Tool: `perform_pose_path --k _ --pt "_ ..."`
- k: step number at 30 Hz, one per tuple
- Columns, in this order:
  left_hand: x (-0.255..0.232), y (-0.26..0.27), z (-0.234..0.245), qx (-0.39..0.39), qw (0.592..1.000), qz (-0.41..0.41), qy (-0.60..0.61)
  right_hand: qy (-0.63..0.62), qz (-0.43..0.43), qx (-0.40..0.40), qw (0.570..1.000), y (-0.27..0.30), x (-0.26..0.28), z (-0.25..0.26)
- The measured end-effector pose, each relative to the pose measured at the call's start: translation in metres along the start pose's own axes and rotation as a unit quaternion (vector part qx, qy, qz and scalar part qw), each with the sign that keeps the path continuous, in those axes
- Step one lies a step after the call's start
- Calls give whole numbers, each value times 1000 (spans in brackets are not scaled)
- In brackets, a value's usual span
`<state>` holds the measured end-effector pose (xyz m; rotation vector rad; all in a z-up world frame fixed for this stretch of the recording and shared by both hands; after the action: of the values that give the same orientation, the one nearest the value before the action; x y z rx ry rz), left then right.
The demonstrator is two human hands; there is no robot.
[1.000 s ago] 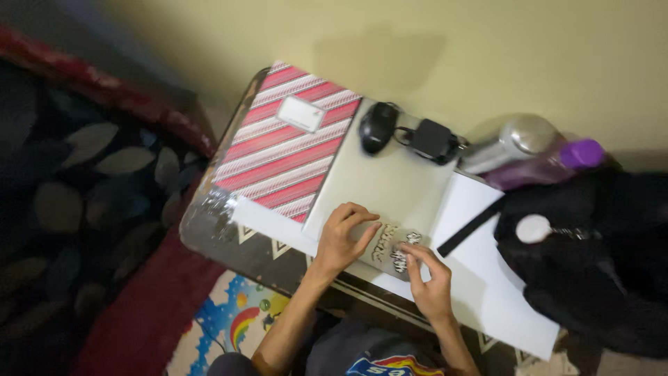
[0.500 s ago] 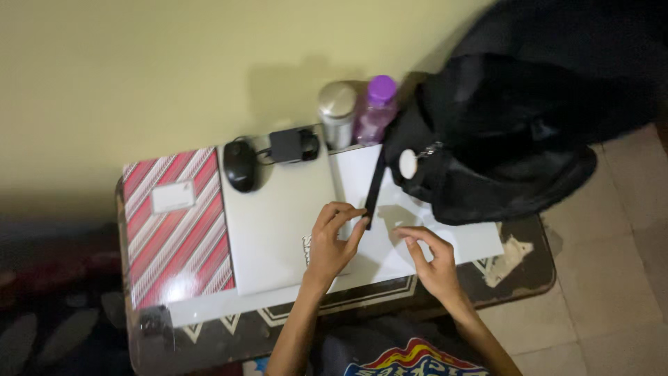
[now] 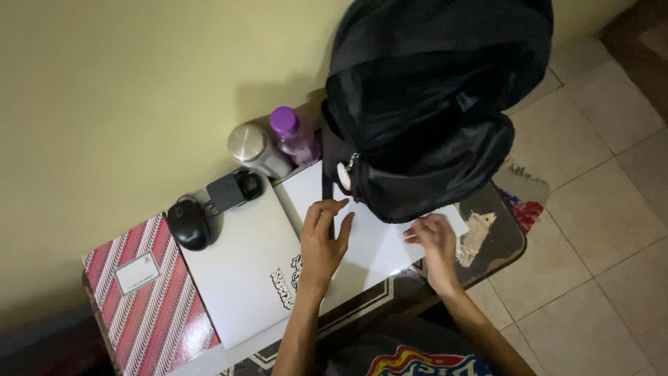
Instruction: The person opens a black backpack on a small desk and removes items one at a time: a patterned notebook, a laptop, eyeglasses, a charger with cable, a wallet, a small bottle, and a keychain, placing each on the desk. They then zip the backpack pockets, press the bag flat with both hands, and leave it on the desk.
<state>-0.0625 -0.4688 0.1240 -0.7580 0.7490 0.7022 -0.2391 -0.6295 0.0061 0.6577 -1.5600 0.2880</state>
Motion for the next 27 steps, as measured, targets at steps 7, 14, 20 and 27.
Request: perform_pose_path --k 7,14,20,27 --pt "3 -7 -26 1 994 -93 -53 -190 -84 -2 978 -31 -18 44" --pt "-1 -8 -29 -25 989 -144 -14 -233 158 -9 960 -6 86 47" --pt "-17 -9 -27 -27 989 -147 8 -143 327 52 933 -31 201 18" --pt "-25 -1 -13 -17 993 -115 6 531 396 190 725 -109 202 -66"
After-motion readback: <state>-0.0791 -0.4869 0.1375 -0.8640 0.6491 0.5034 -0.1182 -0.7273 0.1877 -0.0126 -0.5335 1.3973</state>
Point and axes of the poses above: each hand's wrist, its own y-axis away from the middle knuckle, its own z-axis out of the back of the hand, x = y × z, the point moved 5 cm from there along -y, towards the middle knuckle, and after that the axes turned 3 degrees about z, right-handed, at the moved point
